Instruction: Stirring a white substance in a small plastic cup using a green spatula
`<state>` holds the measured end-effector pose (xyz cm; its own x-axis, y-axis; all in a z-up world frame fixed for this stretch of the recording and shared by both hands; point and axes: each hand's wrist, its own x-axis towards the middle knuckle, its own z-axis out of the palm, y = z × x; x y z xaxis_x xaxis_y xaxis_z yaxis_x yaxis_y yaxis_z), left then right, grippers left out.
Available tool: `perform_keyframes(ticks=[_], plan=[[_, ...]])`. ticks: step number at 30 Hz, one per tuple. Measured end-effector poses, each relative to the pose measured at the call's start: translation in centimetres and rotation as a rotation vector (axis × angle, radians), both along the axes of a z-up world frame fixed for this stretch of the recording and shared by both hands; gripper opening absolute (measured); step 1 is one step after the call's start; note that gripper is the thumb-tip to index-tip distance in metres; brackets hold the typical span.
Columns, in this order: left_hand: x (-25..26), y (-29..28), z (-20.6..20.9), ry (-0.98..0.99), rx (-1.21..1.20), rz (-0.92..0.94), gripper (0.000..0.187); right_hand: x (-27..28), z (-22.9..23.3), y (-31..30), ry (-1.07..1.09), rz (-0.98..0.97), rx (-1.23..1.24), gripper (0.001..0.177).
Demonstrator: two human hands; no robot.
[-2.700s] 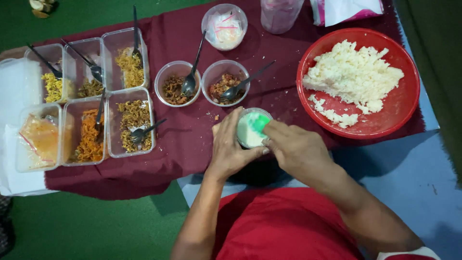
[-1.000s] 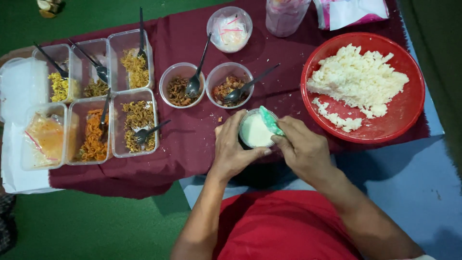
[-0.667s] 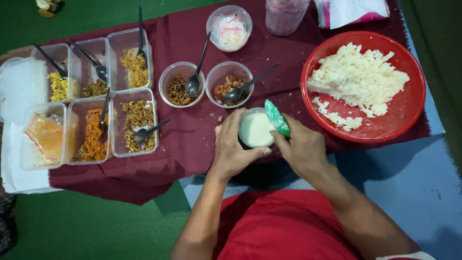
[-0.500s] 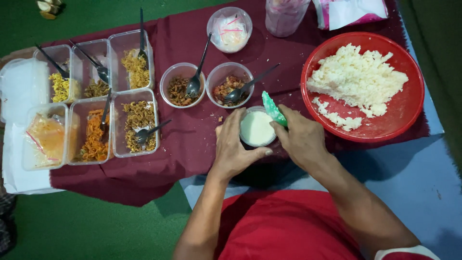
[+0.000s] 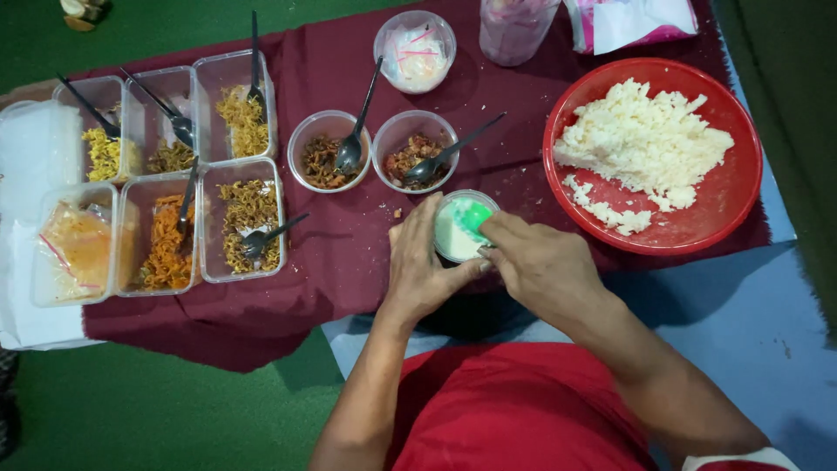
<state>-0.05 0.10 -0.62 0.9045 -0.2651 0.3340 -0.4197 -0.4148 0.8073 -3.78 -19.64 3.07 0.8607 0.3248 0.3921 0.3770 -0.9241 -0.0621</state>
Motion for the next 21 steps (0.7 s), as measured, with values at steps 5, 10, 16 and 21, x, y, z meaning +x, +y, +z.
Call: perform_keyframes(ticks=[5,10,16,21], plan=[[0.1,-0.1,-0.6,0.005,0.0,0.003,0.104,0.6,-0.5,0.5,-0.016,0.046,-0.123,0.02],[0.2,-0.2,-0.5,0.014,0.018,0.002,0.103,1.5,-3.0,0.4,-0.02,0.011,-0.224,0.024],[0.5,-0.1,-0.4,0.018,-0.007,-0.004,0.099,1.9,-2.1,0.5,0.145,0.023,-0.222,0.021],[0.8,-0.2,-0.8,-0.006,-0.01,-0.004,0.097,3.0,0.3,0.1,0.283,0.115,-0.156,0.015]])
